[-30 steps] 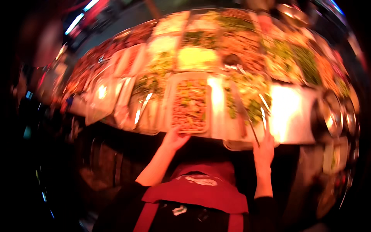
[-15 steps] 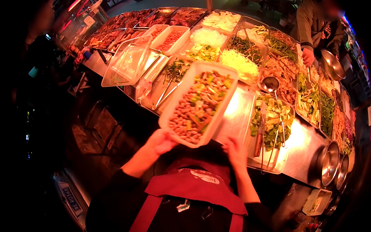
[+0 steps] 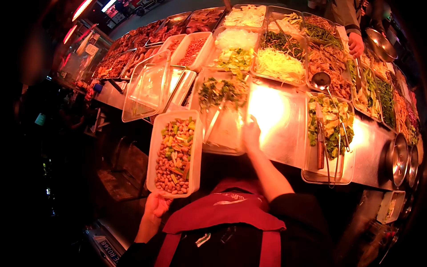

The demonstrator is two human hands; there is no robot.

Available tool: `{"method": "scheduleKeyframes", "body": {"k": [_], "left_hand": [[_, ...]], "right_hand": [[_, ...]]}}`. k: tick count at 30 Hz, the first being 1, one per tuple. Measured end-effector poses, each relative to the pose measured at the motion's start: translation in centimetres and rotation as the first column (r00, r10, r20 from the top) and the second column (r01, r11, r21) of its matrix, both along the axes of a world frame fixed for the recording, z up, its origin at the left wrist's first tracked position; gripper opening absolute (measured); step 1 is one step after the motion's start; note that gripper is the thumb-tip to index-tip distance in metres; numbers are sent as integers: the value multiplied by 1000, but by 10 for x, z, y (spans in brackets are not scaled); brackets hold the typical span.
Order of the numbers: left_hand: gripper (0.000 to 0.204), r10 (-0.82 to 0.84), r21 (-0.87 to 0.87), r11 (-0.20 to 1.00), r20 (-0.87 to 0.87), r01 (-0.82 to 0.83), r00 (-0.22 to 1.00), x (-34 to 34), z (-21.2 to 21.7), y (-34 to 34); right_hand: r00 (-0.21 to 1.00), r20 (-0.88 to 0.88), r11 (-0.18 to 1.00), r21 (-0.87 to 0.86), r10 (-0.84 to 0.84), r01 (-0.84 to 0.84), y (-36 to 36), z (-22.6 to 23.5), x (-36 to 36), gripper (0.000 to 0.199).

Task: The person assembles a mixed food order at a night market stall. They use tongs to transfer various cooked items from metal trays into a plastic container, then into a metal bowl, and finally into a plastic bag. The person also uses a ladle to add sauce and a digital scale to weigh the food.

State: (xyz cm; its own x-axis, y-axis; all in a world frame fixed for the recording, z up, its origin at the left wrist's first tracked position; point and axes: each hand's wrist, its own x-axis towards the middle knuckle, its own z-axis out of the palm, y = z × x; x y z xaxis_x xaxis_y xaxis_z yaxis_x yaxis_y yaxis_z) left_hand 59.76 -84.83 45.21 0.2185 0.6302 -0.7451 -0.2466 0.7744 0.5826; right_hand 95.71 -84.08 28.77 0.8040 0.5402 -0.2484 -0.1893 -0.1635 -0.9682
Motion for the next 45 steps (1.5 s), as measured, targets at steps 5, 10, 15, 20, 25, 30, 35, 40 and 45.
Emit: {"method": "scheduleKeyframes", "body": {"k": [5, 10, 15, 20, 25, 30, 35, 40, 45], "left_hand": [[45, -62, -23, 998, 74, 63, 995, 5, -19, 17], [46, -76, -26, 996, 185, 82, 980, 54, -49, 56], [32, -235, -7, 972, 29, 235, 972, 122, -69, 119], [25, -287, -22, 957, 59, 289, 956, 153, -97, 170], [25, -254, -45, 966, 39, 256, 966, 176, -111, 204], [22, -198, 21, 980, 103, 196, 975, 159, -132, 206], [30, -40, 128, 992, 382, -10, 923, 143, -150, 167], [21, -322, -191, 908, 249, 373, 913, 173, -129, 75], [12, -386, 84, 922, 103, 378, 917, 193, -123, 48]], "right_hand": [[980, 197, 995, -102, 5, 16, -107, 14, 27, 38], [976, 161, 984, -79, -147, 161, -170, 16, 51, 38], [983, 102, 961, -214, -154, 173, -179, 61, 72, 44], [980, -137, 982, -138, -147, 128, -171, 89, 80, 48], [985, -108, 983, -137, -137, 121, -161, 87, 91, 47], [970, 222, 975, -169, -103, 142, -143, 16, 88, 41], [924, 330, 974, -44, -195, 221, -137, -12, 76, 35], [916, 353, 954, -155, -189, 257, -141, -6, 73, 33], [812, 582, 930, -279, -34, 238, -141, 32, 81, 14]]}}
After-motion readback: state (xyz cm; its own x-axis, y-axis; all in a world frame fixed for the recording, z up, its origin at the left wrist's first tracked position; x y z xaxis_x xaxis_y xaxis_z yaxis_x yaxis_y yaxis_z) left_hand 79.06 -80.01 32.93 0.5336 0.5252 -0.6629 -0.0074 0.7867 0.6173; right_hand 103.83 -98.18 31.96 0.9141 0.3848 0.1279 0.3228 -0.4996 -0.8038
